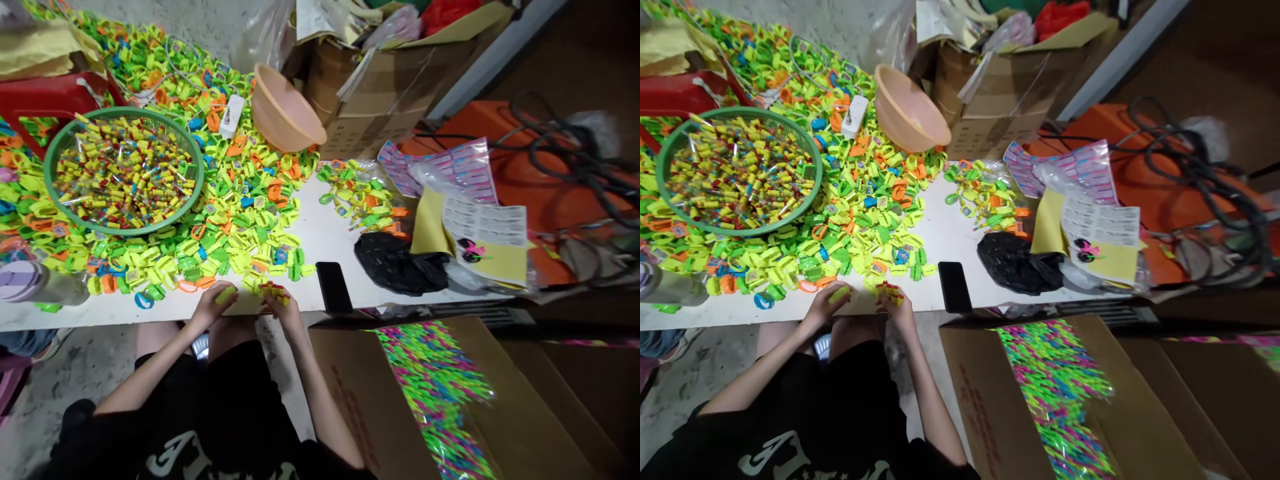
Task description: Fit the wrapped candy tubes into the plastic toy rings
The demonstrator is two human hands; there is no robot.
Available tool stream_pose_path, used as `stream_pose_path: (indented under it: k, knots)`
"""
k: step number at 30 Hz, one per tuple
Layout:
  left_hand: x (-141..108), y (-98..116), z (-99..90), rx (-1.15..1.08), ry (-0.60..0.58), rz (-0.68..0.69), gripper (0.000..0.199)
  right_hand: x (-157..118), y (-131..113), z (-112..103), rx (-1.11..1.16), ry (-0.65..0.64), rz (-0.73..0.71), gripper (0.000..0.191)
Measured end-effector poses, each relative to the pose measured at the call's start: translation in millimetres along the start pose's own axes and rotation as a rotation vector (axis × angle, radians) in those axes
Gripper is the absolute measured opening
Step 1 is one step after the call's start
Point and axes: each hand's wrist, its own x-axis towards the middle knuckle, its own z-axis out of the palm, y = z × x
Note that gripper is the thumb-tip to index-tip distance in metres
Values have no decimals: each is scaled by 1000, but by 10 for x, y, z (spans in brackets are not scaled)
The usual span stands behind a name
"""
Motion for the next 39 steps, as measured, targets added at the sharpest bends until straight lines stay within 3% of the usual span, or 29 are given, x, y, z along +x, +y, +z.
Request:
stream_pose_path:
  k: [3,7,10,13,16,18,25,30,34,39]
  knots:
    - [-47,49,-50,-68,74,1,35,-331,-73,313,-46,-125,-57,40]
    - [-120,101,-146,-125,172,65,37,-619,-164,644,-200,-162,-209,34]
    - [-185,191,-259,-148,152,78,40,-700,-224,769,-314,-220,-268,32]
    - [-242,304,-382,-213,70,-20,42,-742,-267,839,-392,-292,-303,28]
    - [-285,377,-489,-248,-32,-158,42,-772,-289,859,-438,-370,-406,23]
    - [-302,389,-548,-233,-40,-190,43,-778,-302,831,-449,-418,-447,23]
    - [-346,479,-622,46,69,1,28,-675,-570,645,-426,-275,-194,30]
    - [-417,682,-610,221,9,170,18,-616,-932,578,-638,-390,-444,20]
    - [-459,814,-667,275,16,255,15,-598,-1126,550,-771,-552,-662,26]
    - [-484,917,-753,359,-42,275,15,-559,-1214,576,-855,-648,-744,29]
